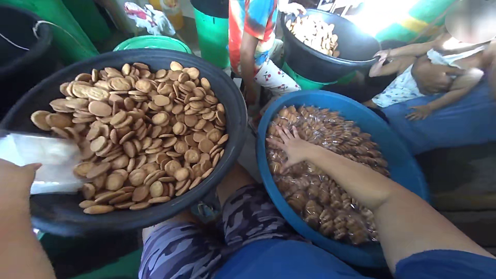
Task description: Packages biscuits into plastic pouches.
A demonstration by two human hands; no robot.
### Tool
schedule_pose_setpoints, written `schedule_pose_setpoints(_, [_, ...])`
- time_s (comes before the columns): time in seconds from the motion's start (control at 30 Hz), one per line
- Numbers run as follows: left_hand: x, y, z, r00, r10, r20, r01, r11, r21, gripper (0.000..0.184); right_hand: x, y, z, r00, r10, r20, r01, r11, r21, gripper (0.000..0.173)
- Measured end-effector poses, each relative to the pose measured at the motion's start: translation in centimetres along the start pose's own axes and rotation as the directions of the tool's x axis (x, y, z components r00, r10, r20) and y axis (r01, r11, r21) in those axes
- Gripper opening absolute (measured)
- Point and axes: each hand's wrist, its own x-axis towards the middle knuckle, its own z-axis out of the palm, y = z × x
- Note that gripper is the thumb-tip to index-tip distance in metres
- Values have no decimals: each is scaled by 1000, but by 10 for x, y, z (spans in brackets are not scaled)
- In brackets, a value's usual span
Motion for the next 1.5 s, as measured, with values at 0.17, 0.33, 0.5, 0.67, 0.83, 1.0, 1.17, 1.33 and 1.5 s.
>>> schedule_pose_setpoints(0.17, [-62,108,-48,997,-74,18,50,816,577,35,-11,-1,-17,998,-13,58,8,996,92,136])
schedule_pose_setpoints(0.33, [-58,155,-50,962,-230,147,92,779,620,40,-9,-8,-78,956,-58,-288,75,996,49,113])
schedule_pose_setpoints(0.5, [-78,224,-58,995,9,101,-41,946,322,30,57,-75,-143,733,-220,-644,311,950,29,57])
schedule_pose_setpoints(0.67, [-69,238,10,995,104,8,-100,976,-195,37,128,-173,-157,980,-172,-102,170,985,-33,33])
schedule_pose_setpoints(0.83, [-60,217,33,992,69,109,-49,982,-181,41,151,-196,-149,994,-108,-5,107,988,-108,36])
schedule_pose_setpoints(1.0, [-50,216,21,993,55,109,-31,978,-208,36,160,-211,-159,998,-53,41,46,987,151,65])
schedule_pose_setpoints(1.17, [-52,216,27,988,73,133,-43,977,-211,35,146,-245,-156,991,-18,135,12,999,43,50])
schedule_pose_setpoints(1.33, [-51,216,19,989,59,138,-25,973,-231,35,161,-231,-173,992,109,62,-116,985,125,49])
schedule_pose_setpoints(1.5, [-51,217,24,984,80,159,-41,972,-232,36,160,-247,-166,997,31,-74,-22,991,129,52])
